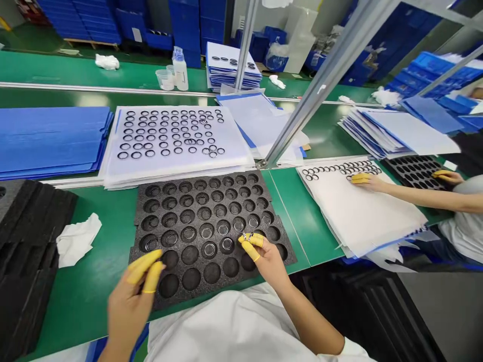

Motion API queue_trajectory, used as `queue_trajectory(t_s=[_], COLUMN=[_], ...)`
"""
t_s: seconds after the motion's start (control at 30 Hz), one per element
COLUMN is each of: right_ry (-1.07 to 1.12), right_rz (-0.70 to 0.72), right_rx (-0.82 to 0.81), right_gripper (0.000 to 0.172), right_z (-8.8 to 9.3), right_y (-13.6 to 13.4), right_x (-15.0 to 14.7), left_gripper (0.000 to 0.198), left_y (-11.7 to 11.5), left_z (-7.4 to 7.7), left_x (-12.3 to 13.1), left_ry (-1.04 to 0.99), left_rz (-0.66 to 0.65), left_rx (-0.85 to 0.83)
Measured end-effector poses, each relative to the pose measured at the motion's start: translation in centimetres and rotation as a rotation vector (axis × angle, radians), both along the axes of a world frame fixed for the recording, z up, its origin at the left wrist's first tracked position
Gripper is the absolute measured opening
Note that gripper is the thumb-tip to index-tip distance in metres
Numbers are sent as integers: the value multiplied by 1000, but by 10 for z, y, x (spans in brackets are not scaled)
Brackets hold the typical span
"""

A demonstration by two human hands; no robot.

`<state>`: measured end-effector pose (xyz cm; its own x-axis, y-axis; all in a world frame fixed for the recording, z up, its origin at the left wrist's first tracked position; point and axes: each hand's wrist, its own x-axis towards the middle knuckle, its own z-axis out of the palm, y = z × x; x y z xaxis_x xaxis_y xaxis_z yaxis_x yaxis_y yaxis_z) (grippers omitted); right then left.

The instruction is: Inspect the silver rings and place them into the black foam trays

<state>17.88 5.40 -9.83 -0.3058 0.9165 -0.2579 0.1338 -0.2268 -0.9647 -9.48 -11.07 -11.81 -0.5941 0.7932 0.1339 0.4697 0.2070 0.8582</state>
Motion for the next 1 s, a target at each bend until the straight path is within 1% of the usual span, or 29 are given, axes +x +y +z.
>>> queue_trajectory(t_s=[0.03, 0.07, 0.1, 0.13, 0.23, 0.3, 0.4, 0.47, 0.53, 0.7, 0.77, 0.9, 1.0], right_ry=[39, 78, 115, 152, 248, 334, 464, 489, 480, 439, 452, 502, 537], right_rz=[13, 29, 48, 67, 114, 132, 125, 102, 79, -52, -71, -63, -105], right_rx=[-56, -116, -179, -241, -388, -484, -604, -623, -610, -483, -470, -524, -558], right_gripper=[40, 42, 44, 46, 54, 54, 50, 48, 49, 57, 59, 59, 56], right_z=[5, 11, 16, 20, 31, 36, 41, 43, 43, 36, 36, 40, 41], right_y=[-2, -5, -9, -13, -26, -32, -37, -37, -37, -37, -37, -38, -40], right_x=[2, 4, 7, 9, 13, 14, 14, 14, 14, 16, 19, 26, 31], left_gripper=[35, 34, 33, 34, 40, 43, 45, 46, 48, 53, 55, 56, 54], left_y=[13, 24, 33, 41, 58, 67, 78, 81, 82, 82, 83, 84, 86], left_z=[-6, -8, -5, 0, 27, 41, 53, 56, 59, 64, 65, 63, 55], left_x=[18, 34, 49, 62, 91, 104, 117, 122, 125, 129, 130, 129, 127], left_ry=[-120, -240, -364, -486, -789, -965, -1155, -1208, -1253, -1367, -1384, -1348, -1250], left_rz=[-85, -152, -206, -255, -346, -350, -288, -274, -279, -255, -241, -237, -243], left_rx=[-12, -25, -43, -64, -156, -209, -260, -284, -306, -327, -329, -324, -293])
